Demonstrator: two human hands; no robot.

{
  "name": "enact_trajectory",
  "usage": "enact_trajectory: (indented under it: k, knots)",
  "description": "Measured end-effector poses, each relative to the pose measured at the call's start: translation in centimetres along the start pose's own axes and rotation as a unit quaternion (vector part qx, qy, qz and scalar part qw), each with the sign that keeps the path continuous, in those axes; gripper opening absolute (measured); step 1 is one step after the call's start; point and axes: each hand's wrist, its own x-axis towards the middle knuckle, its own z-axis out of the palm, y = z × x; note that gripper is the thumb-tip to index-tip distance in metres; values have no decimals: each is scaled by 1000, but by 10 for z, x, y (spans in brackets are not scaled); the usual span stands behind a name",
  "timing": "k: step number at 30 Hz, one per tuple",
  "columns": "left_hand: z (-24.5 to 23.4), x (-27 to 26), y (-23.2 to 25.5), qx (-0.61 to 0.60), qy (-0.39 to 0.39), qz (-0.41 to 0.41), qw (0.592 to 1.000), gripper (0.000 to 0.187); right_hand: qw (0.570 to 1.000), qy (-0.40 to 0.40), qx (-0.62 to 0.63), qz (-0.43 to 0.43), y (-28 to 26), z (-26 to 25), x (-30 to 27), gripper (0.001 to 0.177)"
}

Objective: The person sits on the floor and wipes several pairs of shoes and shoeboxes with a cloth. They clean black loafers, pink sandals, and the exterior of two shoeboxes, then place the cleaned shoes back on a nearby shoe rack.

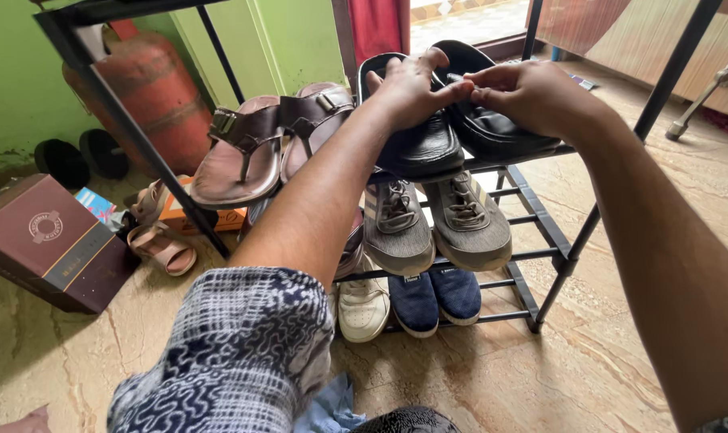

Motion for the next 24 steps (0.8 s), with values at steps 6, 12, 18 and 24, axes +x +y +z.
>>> enact_trajectory:
  k: [6, 12, 18, 24]
  knots:
    - [-28, -65, -5, -53, 113, 138, 983, 85, 937, 304, -120, -124, -28, -4, -48, 20]
    - [-69, -246, -76, 31, 173, 249, 952, 55, 886, 420, -7, -197, -70, 80, -134, 3]
    - [-109, -406, -140, 133, 206, 180, 953, 32, 901, 202, 47, -380, -166, 201, -183, 19]
    - [-91, -543, -237, 146, 109, 26, 983, 23, 915, -63, 77, -391, -219, 314, -213, 16]
